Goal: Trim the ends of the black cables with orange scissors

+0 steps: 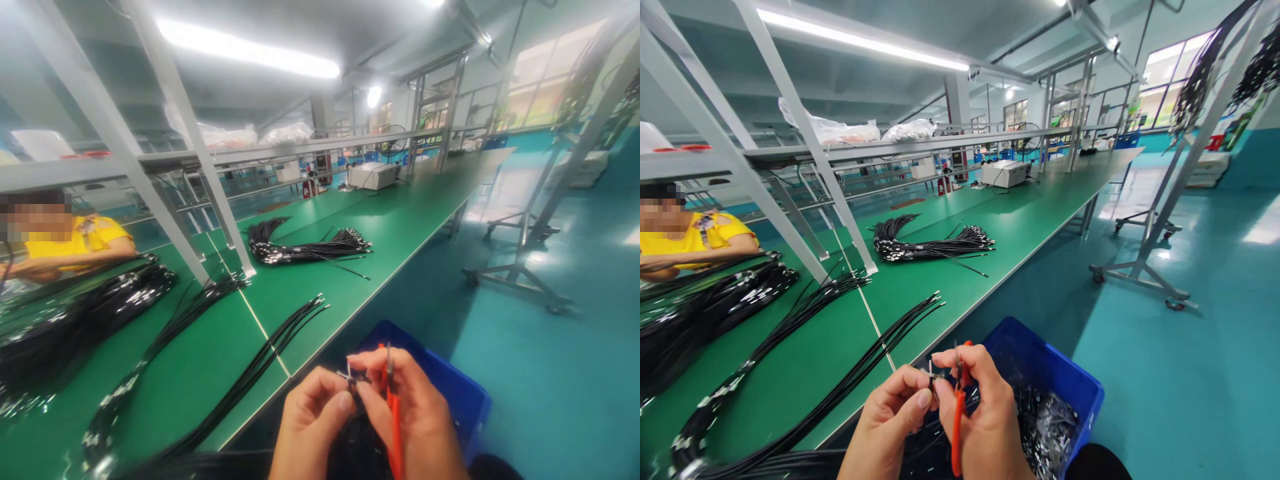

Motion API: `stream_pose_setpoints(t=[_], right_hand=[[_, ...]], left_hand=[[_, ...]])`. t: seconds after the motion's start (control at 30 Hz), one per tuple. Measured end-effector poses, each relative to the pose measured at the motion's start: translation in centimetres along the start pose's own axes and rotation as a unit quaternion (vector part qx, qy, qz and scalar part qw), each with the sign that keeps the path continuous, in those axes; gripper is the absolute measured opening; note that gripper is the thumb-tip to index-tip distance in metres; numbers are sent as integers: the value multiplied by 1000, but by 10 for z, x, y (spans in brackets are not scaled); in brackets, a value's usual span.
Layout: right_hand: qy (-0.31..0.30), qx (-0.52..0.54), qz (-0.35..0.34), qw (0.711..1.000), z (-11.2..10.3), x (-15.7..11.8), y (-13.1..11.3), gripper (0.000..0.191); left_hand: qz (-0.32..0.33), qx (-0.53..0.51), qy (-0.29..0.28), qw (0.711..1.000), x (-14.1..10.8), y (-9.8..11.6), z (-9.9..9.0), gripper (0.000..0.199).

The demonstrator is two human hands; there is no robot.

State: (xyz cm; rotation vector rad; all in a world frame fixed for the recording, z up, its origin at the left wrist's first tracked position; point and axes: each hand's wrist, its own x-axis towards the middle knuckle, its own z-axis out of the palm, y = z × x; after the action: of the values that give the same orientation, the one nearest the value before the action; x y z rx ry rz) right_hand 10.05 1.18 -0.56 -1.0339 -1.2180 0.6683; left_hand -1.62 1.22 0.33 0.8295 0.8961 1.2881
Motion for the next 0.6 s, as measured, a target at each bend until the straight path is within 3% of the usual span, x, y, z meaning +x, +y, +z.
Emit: stream_pose_setpoints(t=[0.1,0.2,0.33,0.4,0.47,0.53,0.6], right_hand=[[6,-108,-151,983,1,1,-2,20],[9,-191,-289,938,1,4,-4,23],[5,-229,-347,909,-2,5,-2,22],[1,-231,-330,915,-5,2,0,23],[-25,-207,-273,939,-7,-6,3,22],[-72,-138,-148,977,-8,-15,2,19],[-135,-45,41,989,-7,-21,-2,12]], left_hand=[[11,7,-2,1000,-2,1,4,26],[31,34,5,999,-4,0,4,24],[28,55,37,997,-3,-2,-2,26],[21,55,53,997,-1,-3,-6,27],[28,54,57,997,1,-3,-10,27],[41,56,47,997,3,-3,-14,26],[52,59,39,996,5,-3,-16,24]])
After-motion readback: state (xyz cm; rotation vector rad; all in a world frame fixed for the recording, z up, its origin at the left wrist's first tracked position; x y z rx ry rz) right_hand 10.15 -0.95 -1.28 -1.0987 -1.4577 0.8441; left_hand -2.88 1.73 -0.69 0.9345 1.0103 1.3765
